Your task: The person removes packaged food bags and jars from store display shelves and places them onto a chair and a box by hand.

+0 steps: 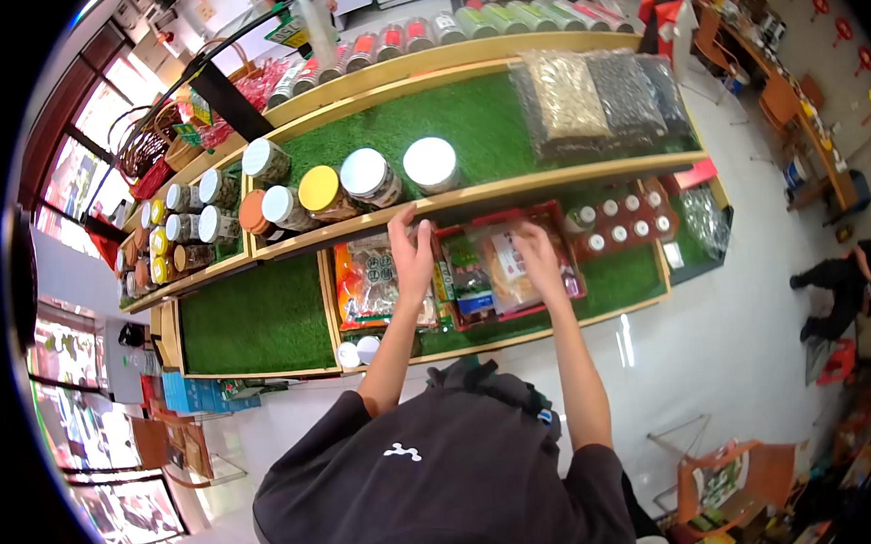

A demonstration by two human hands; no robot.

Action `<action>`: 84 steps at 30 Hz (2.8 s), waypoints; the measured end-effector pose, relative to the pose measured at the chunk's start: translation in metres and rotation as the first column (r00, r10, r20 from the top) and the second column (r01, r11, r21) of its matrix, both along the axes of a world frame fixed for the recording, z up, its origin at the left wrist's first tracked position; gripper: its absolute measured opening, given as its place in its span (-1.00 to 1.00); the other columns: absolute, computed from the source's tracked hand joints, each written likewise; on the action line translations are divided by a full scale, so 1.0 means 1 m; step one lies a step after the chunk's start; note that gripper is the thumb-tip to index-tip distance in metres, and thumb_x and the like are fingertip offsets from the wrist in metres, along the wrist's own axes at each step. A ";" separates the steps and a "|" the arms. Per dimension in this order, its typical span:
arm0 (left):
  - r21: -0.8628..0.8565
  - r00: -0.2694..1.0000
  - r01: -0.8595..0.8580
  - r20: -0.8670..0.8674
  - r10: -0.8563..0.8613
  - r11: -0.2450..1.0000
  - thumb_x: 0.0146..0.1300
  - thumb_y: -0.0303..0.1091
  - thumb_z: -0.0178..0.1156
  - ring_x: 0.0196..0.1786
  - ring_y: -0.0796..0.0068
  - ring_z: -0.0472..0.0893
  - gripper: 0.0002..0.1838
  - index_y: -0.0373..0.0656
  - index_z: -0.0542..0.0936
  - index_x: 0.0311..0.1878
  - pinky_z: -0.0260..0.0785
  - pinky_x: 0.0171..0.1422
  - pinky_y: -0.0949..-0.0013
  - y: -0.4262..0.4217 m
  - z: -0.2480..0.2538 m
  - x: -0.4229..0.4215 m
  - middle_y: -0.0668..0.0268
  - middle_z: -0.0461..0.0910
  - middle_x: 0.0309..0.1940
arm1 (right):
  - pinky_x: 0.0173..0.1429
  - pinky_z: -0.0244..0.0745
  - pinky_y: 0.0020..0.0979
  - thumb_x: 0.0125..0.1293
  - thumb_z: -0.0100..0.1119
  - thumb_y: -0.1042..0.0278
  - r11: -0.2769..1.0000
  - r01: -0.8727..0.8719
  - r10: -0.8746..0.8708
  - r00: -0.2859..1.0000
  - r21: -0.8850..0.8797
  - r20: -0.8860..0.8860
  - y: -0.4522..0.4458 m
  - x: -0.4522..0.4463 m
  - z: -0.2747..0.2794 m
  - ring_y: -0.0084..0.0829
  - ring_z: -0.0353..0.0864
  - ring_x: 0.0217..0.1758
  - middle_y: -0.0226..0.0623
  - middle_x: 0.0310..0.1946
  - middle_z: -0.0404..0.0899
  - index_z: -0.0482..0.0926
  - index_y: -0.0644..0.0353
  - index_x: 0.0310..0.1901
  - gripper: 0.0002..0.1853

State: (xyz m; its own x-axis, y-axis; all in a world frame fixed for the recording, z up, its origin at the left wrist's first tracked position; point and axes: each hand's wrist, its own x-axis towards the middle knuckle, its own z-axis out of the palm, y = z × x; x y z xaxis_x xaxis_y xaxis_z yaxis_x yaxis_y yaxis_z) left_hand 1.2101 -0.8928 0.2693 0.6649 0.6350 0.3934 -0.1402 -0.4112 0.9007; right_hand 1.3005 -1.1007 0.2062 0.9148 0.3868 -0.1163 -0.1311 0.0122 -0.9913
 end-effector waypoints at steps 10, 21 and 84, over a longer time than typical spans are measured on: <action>-0.091 0.994 -0.058 -0.101 0.048 0.994 0.29 -0.22 0.10 0.32 -0.06 0.21 -0.35 -0.44 0.14 0.29 0.02 0.42 0.14 0.024 -0.001 0.048 -0.19 0.20 0.24 | 0.07 0.43 -0.34 0.29 0.15 0.21 0.992 -0.068 0.105 0.906 -0.105 0.410 0.148 0.092 0.078 -0.28 0.53 0.01 -0.04 0.07 0.42 0.24 0.28 0.28 -0.41; -0.036 0.976 -0.171 -0.139 0.165 0.985 0.27 -0.20 0.10 0.16 -0.07 0.43 -0.35 -0.44 0.18 0.29 0.29 0.25 0.14 0.020 0.005 0.072 -0.21 0.35 0.16 | 0.16 0.35 -0.34 0.31 0.12 0.05 0.932 -0.297 0.352 0.883 -0.210 0.312 0.161 0.113 0.057 -0.29 0.53 -0.02 -0.08 -0.07 0.57 0.46 0.37 0.07 -0.48; -0.826 0.323 -0.562 -0.162 0.932 0.051 0.32 -0.10 0.00 0.26 0.30 0.32 -0.41 -0.01 0.14 0.37 0.30 0.23 0.08 0.020 -0.040 -0.590 0.24 0.28 0.23 | 0.07 0.47 -0.25 0.25 0.09 0.14 -0.237 -0.961 0.824 -0.276 0.142 -0.495 0.319 -0.562 0.020 -0.36 0.43 0.11 -0.21 0.09 0.37 0.17 0.16 0.30 -0.37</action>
